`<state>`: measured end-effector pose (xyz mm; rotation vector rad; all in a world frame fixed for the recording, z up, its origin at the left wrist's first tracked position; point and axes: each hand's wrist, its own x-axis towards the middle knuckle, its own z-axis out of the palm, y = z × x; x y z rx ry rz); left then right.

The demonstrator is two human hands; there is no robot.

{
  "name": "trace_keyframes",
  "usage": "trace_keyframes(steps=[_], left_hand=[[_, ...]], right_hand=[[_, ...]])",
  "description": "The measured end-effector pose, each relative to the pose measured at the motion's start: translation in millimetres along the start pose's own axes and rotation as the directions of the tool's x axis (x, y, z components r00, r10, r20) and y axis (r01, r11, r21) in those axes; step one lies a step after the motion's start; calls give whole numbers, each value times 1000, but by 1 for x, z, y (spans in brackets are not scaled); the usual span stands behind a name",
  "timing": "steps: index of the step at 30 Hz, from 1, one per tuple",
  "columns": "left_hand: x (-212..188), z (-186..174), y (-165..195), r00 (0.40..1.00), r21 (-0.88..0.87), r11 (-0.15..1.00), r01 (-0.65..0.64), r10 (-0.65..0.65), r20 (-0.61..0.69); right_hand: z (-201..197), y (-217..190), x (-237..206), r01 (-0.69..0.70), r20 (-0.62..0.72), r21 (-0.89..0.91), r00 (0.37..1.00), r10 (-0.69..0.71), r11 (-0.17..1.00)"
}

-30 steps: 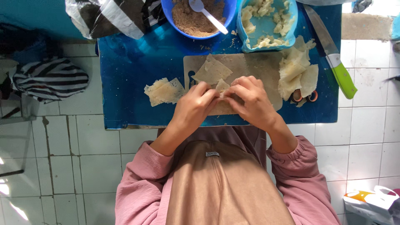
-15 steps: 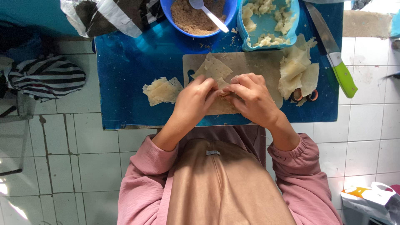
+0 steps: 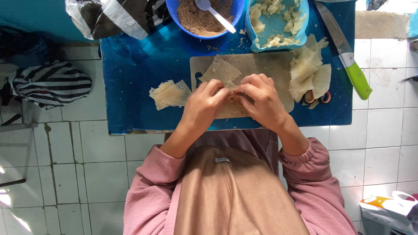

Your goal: The person sits on the floor at a low table and folds thin square wrappers around a spoonful of filling, pinching and rolling each wrapper closed by hand. Finished rolls are set aside on the table while more wrappers are taken from a pile and filled from a blue bowl.

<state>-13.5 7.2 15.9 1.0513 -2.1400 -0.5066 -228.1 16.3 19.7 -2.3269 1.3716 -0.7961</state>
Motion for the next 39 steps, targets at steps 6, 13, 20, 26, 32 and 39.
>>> trace_keyframes(steps=[6,13,20,26,32,39], left_hand=[[0,5,-9,999,-70,996,49,-49,3],[7,8,-15,994,-106,989,101,-95,61],[2,-4,-3,995,-210,973,95,-101,-23],[1,6,0,995,44,997,67,-64,-77],[2,10,-10,998,46,998,48,-46,-32],[3,11,-15,997,9,998,62,-63,48]], right_hand=[[0,-6,-2,96,-118,-34,988,-100,995],[3,-9,2,224,-90,-281,962,-258,933],[-1,-3,6,179,3,-161,984,-181,971],[1,8,12,131,48,-64,991,-128,989],[-2,14,6,37,-75,96,997,-30,995],[0,7,9,64,33,-2,997,-64,998]])
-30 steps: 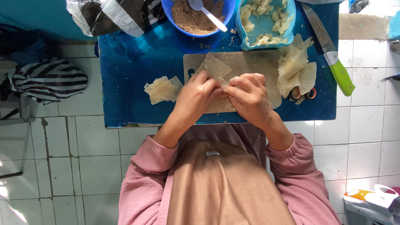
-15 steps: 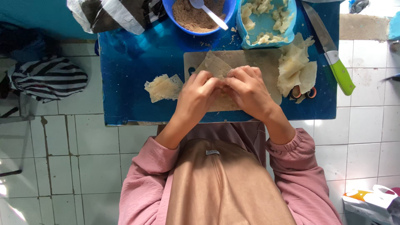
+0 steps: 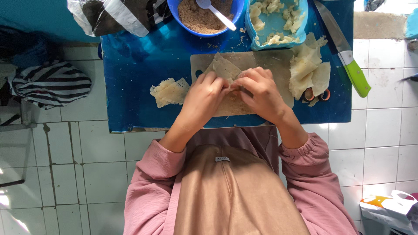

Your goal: The person sits on the floor at a low table and folds thin square wrappers around a spoonful of filling, pinching and rolling each wrapper closed by hand. Finished rolls are set aside on the table while more wrappers are taken from a pile and filled from a blue bowl.

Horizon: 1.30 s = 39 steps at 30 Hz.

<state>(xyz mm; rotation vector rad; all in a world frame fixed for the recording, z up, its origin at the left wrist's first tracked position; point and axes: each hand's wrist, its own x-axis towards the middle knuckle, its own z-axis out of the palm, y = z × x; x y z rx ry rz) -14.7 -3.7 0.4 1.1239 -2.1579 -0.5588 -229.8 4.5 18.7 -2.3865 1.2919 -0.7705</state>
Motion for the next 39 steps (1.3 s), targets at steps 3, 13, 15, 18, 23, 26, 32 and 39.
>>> trace_keyframes(steps=[3,13,15,18,23,26,32,39], left_hand=[[4,3,0,999,34,998,48,-49,13],[11,5,5,990,126,985,118,-127,63],[13,6,4,989,140,985,104,-117,88],[14,7,3,987,180,981,78,-101,126],[19,6,4,966,176,973,151,-183,181],[21,0,6,971,196,968,157,-188,148],[6,-14,10,999,-163,986,-14,7,-46],[-5,1,15,997,-50,999,-2,-2,-82]], right_hand=[[-3,-3,4,-37,64,-9,997,38,999],[3,-16,0,-189,51,-91,980,194,978],[4,-15,0,-209,54,-80,975,214,975],[7,-14,0,-241,68,-50,967,244,969],[9,-15,3,-288,22,4,958,288,958],[7,-18,3,-186,17,42,982,186,982],[0,-24,-6,-99,12,-38,995,100,994],[10,-24,-11,-134,-85,-98,988,126,986]])
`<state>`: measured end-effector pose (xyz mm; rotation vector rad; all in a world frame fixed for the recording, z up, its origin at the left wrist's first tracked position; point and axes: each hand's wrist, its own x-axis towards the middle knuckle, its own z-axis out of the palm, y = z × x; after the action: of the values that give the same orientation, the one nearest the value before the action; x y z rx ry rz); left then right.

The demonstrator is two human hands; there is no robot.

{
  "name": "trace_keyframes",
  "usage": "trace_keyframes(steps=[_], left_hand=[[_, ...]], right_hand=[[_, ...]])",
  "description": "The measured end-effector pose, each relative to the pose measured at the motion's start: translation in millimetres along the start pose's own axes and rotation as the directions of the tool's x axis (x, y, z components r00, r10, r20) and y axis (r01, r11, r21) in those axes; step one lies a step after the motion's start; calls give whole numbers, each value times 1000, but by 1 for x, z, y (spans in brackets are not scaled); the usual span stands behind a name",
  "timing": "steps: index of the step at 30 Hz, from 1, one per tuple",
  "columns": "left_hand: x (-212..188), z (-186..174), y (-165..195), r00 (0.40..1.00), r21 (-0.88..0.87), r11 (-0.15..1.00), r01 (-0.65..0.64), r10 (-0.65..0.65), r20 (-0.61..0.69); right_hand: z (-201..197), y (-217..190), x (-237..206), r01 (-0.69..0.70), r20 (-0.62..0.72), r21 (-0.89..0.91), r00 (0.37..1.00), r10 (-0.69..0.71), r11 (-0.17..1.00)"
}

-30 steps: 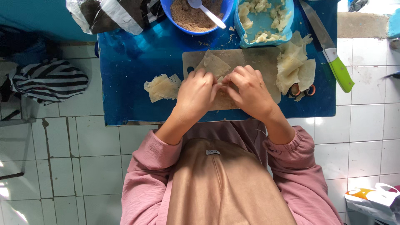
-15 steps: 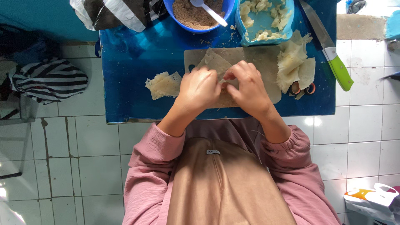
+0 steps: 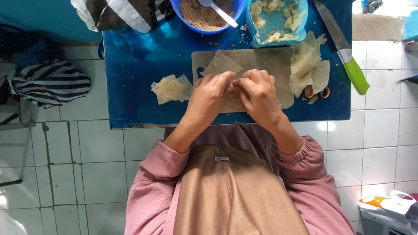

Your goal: The person sits on the floor at a low table and folds thin square wrappers around a spoonful of filling, pinching and rolling each wrapper closed by hand. Finished rolls are set aside on the table while more wrappers are taken from a pile and filled from a blue bowl.

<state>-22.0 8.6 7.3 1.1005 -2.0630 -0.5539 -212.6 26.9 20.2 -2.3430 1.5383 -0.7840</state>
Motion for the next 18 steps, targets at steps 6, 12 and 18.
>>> trace_keyframes(steps=[6,12,18], left_hand=[[-3,-1,-1,998,111,993,-52,54,-15],[-2,-8,-2,989,84,996,8,4,-147],[-8,-19,-2,958,-16,998,54,-56,-282]], right_hand=[[4,-5,-3,135,-121,-130,981,-151,982],[-2,-2,6,188,-61,-219,977,-206,957],[-1,4,19,183,-41,-184,980,-194,966]])
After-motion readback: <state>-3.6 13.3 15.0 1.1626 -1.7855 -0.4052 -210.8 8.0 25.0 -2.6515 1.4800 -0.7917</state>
